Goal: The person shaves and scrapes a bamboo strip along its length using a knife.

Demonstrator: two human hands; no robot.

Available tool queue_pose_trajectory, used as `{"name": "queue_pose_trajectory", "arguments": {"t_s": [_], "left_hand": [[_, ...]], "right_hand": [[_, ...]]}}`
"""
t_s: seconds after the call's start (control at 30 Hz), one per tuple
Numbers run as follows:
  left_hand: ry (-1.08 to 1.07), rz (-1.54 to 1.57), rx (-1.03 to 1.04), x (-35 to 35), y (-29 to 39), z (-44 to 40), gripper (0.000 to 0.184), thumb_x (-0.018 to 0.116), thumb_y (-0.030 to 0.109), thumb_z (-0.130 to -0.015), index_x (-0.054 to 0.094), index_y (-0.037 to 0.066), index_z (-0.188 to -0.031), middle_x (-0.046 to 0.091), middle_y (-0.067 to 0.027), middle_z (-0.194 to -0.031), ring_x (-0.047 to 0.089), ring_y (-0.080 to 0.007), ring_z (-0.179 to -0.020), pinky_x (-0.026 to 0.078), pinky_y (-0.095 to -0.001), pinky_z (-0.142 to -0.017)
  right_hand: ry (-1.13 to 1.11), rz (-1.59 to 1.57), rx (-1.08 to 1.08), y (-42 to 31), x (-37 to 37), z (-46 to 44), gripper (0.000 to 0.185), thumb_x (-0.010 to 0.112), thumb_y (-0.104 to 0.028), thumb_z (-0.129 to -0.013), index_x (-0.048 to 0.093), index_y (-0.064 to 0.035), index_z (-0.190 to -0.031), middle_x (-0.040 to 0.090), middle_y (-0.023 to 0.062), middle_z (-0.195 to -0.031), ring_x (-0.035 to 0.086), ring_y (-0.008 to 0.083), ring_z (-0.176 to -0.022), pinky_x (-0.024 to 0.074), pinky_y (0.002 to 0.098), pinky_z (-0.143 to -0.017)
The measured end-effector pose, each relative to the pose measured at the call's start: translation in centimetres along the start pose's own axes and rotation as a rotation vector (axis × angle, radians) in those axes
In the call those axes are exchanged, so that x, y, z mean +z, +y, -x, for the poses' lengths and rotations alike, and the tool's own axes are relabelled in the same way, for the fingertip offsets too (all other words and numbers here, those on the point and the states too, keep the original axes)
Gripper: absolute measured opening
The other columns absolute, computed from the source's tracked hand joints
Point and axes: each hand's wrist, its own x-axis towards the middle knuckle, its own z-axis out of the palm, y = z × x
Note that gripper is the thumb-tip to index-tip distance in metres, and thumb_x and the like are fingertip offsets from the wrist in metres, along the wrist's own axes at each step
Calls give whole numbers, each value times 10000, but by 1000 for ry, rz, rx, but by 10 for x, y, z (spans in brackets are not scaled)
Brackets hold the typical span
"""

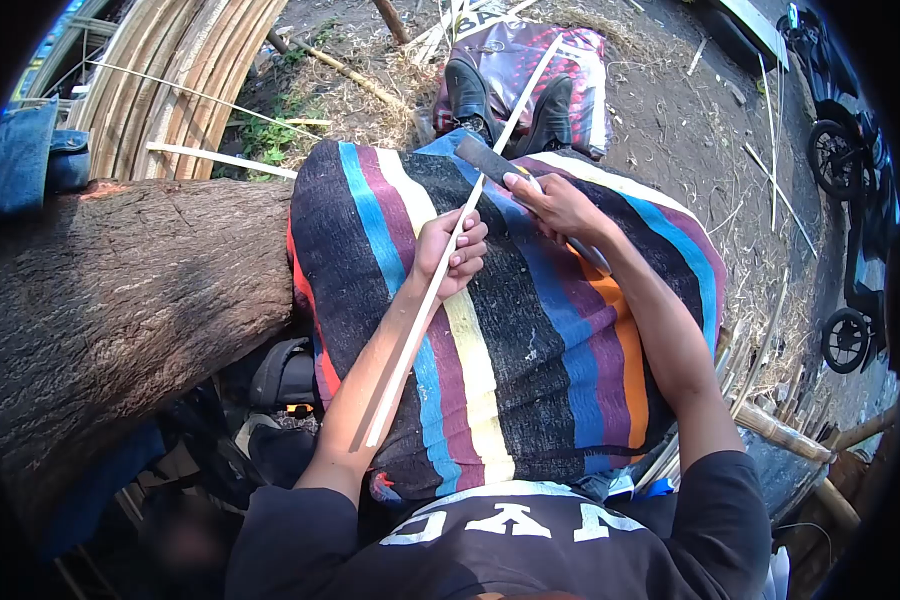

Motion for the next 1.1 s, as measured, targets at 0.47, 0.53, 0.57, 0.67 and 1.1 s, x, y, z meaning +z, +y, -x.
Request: {"name": "queue_pose_trajectory", "arguments": {"t_s": [0.47,0.53,0.57,0.67,1.1], "left_hand": [[243,-437,80,22,5,-3,256,376,206,-1087,441,98,-864,399,23,-665,299,-33,-407,219,-197,-329],[277,-450,102,26,8,0,261,377,223,-1094,440,99,-872,396,25,-675,295,-30,-417,220,-196,-335],[290,-482,101,26,9,1,260,379,236,-1098,438,100,-885,392,26,-683,291,-29,-425,221,-197,-340],[273,-491,103,24,7,-3,247,387,253,-1099,441,96,-916,390,26,-695,286,-28,-434,224,-199,-346],[138,-439,110,21,19,2,217,366,240,-1105,461,74,-1005,416,16,-710,305,-33,-452,249,-191,-357]], "right_hand": [[128,211,-177,14,-9,-7,405,564,-367,-1014,591,-50,-1265,640,184,-785,658,280,-637,536,410,-544],[100,859,-667,42,-5,-16,407,586,-161,-967,532,-100,-1366,633,299,-1041,671,352,-881,519,469,-684],[96,857,-670,36,-3,-17,407,586,-161,-967,532,-100,-1366,633,299,-1041,671,352,-881,519,469,-684],[153,44,-177,11,0,-5,621,534,-542,-1013,617,61,-1134,590,181,-634,615,319,-511,482,488,-534],[134,89,-196,9,4,-6,554,507,-529,-1024,636,9,-1038,616,160,-710,657,290,-662,510,468,-623]]}}
